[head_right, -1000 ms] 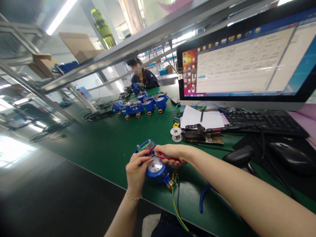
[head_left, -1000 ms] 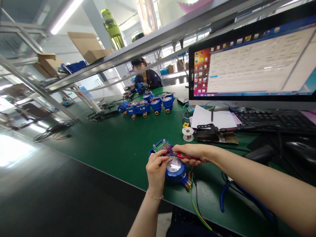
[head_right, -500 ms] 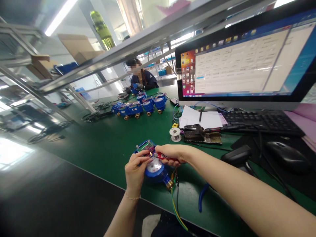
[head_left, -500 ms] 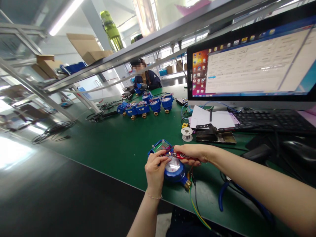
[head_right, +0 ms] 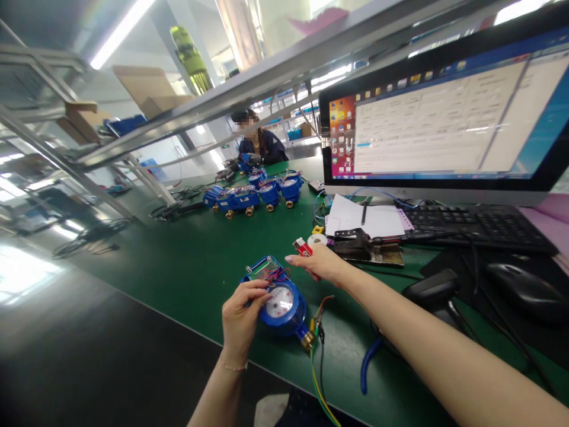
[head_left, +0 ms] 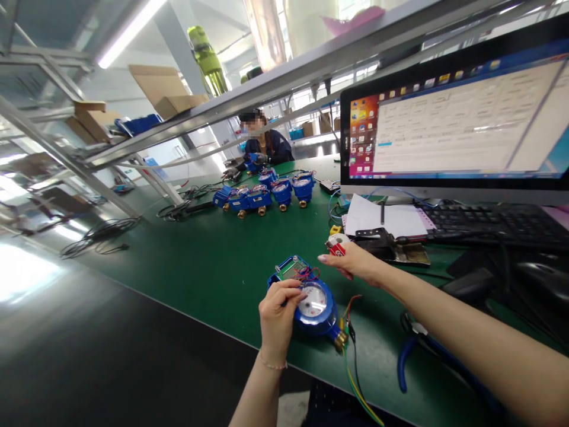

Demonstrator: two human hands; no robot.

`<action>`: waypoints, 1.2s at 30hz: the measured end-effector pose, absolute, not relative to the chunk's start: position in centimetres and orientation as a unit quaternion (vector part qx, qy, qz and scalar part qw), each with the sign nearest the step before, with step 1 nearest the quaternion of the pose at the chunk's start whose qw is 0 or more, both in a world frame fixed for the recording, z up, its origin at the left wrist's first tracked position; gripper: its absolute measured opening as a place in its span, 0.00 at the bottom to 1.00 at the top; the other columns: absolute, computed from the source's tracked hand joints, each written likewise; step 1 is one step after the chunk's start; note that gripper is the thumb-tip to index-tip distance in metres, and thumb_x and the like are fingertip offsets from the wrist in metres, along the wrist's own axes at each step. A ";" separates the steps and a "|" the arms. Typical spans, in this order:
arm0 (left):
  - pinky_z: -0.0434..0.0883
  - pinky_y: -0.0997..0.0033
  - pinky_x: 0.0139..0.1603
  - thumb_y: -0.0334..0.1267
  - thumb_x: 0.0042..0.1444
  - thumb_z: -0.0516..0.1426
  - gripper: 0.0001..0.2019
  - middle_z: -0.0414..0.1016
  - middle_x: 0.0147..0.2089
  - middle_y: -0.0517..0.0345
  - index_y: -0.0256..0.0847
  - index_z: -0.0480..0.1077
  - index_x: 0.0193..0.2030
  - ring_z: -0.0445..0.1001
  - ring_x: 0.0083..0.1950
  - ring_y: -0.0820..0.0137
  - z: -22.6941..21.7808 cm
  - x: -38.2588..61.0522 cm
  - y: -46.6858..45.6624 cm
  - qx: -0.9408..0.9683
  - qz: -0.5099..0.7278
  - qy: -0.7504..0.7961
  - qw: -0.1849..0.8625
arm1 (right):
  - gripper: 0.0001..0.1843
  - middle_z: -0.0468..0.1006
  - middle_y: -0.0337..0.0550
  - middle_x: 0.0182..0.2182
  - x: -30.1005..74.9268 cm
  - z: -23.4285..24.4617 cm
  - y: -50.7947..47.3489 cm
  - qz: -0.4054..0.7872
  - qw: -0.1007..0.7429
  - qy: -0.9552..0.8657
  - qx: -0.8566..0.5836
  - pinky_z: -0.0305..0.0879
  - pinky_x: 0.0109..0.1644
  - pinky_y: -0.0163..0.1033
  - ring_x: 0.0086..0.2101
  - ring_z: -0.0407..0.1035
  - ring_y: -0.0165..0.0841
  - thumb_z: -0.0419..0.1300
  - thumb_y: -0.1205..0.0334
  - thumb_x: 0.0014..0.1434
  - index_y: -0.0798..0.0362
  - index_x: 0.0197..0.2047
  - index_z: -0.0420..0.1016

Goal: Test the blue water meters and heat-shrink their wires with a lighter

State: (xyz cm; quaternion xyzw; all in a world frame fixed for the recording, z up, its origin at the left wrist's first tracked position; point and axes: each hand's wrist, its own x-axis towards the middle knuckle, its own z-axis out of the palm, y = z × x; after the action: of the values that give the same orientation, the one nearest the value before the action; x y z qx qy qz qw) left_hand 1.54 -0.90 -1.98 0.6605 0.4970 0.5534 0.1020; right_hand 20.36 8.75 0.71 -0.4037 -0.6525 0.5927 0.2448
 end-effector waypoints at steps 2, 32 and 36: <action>0.72 0.73 0.37 0.30 0.51 0.58 0.03 0.76 0.31 0.59 0.40 0.71 0.28 0.75 0.34 0.72 -1.7 1.5 -1.1 0.660 0.549 0.501 0.105 | 0.25 0.61 0.34 0.15 20.1 0.5 8.8 0.568 0.298 -0.674 -0.366 0.53 0.22 0.30 0.18 0.56 0.26 0.63 0.41 0.49 0.56 0.22 0.64; 0.63 0.78 0.26 0.45 0.57 0.51 0.12 0.65 0.29 0.61 0.38 0.67 0.32 0.64 0.27 0.77 1.4 0.5 0.9 0.599 0.472 0.611 0.212 | 0.19 0.69 0.41 0.26 16.6 -1.0 7.4 0.511 0.447 -0.693 -0.241 0.58 0.32 0.35 0.28 0.63 0.32 0.63 0.47 0.52 0.57 0.28 0.74; 0.70 0.70 0.40 0.46 0.55 0.54 0.18 0.67 0.43 0.53 0.42 0.63 0.50 0.69 0.40 0.71 -0.5 0.5 -1.5 0.601 0.554 0.576 0.018 | 0.20 0.70 0.41 0.25 17.3 -1.7 6.6 0.518 0.488 -0.632 -0.306 0.59 0.30 0.34 0.25 0.63 0.31 0.59 0.45 0.56 0.57 0.33 0.74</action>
State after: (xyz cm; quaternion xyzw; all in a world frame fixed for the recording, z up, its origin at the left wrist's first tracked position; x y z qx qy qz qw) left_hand 0.54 -1.52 -0.53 0.6011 0.5761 0.5536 0.0183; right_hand 17.30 6.62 -1.66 -0.3065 -0.6316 0.5183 0.4883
